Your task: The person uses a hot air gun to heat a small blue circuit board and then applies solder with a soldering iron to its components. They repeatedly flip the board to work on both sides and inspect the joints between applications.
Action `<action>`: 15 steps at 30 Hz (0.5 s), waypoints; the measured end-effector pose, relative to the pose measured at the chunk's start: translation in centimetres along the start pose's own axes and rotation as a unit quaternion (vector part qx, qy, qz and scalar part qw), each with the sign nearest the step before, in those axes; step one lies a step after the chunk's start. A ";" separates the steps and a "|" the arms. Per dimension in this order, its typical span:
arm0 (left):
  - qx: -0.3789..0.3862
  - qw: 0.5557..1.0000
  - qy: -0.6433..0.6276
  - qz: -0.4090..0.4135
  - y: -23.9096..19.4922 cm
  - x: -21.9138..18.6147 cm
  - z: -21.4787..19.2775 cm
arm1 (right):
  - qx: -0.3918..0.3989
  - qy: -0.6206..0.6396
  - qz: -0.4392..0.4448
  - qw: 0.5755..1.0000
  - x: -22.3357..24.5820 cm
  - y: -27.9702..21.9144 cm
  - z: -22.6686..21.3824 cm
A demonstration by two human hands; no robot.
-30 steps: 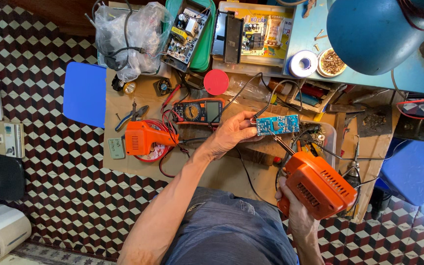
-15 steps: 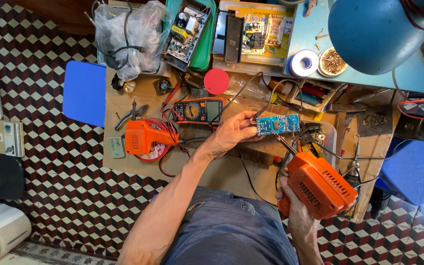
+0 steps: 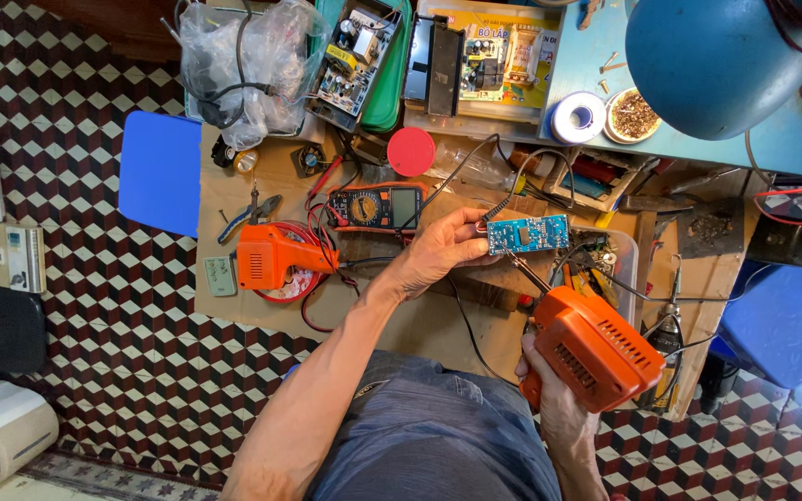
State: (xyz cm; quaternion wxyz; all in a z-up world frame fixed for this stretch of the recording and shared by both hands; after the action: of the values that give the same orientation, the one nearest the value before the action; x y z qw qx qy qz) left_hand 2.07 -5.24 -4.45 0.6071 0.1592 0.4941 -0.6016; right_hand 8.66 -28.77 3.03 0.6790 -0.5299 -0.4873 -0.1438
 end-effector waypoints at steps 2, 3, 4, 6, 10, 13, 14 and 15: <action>0.001 1.000 -0.001 0.002 0.0 -0.1 0.0 | 0.003 -0.008 0.002 1.000 0.2 -0.1 0.1; 0.001 1.000 -0.002 0.004 0.0 -0.1 0.0 | 0.006 -0.018 -0.004 1.000 0.3 -0.1 0.2; 0.002 1.000 -0.002 0.006 0.0 -0.1 0.0 | 0.009 -0.028 -0.009 1.000 0.4 0.0 0.2; 0.003 1.000 -0.010 0.006 0.1 -0.1 0.1 | 0.006 -0.030 -0.009 0.999 0.4 0.0 0.2; 0.002 1.000 -0.012 0.005 0.1 0.0 0.0 | -0.002 -0.023 0.008 1.000 0.2 0.4 0.3; 0.007 1.000 -0.009 0.010 0.1 0.2 -0.1 | 0.012 -0.040 0.011 0.999 0.2 0.4 0.4; 0.008 1.000 -0.014 0.011 0.2 0.3 -0.1 | 0.009 -0.029 0.010 0.999 0.3 0.4 0.5; 0.010 1.000 -0.019 0.011 0.2 0.4 -0.1 | 0.006 -0.019 0.008 1.000 0.3 0.4 0.6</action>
State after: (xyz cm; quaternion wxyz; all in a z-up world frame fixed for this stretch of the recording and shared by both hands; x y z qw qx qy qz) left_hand 2.14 -5.32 -4.87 0.6214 0.1592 0.4748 -0.6026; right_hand 8.78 -28.05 3.05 0.6737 -0.5328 -0.4965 -0.1252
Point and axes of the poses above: each hand's wrist, its own y-axis towards the middle knuckle, its own z-axis out of the palm, x = y × z, the point moved 2 cm from there along y, towards the middle knuckle, and after that the axes turned 9 degrees about y, right-handed, at the moved point
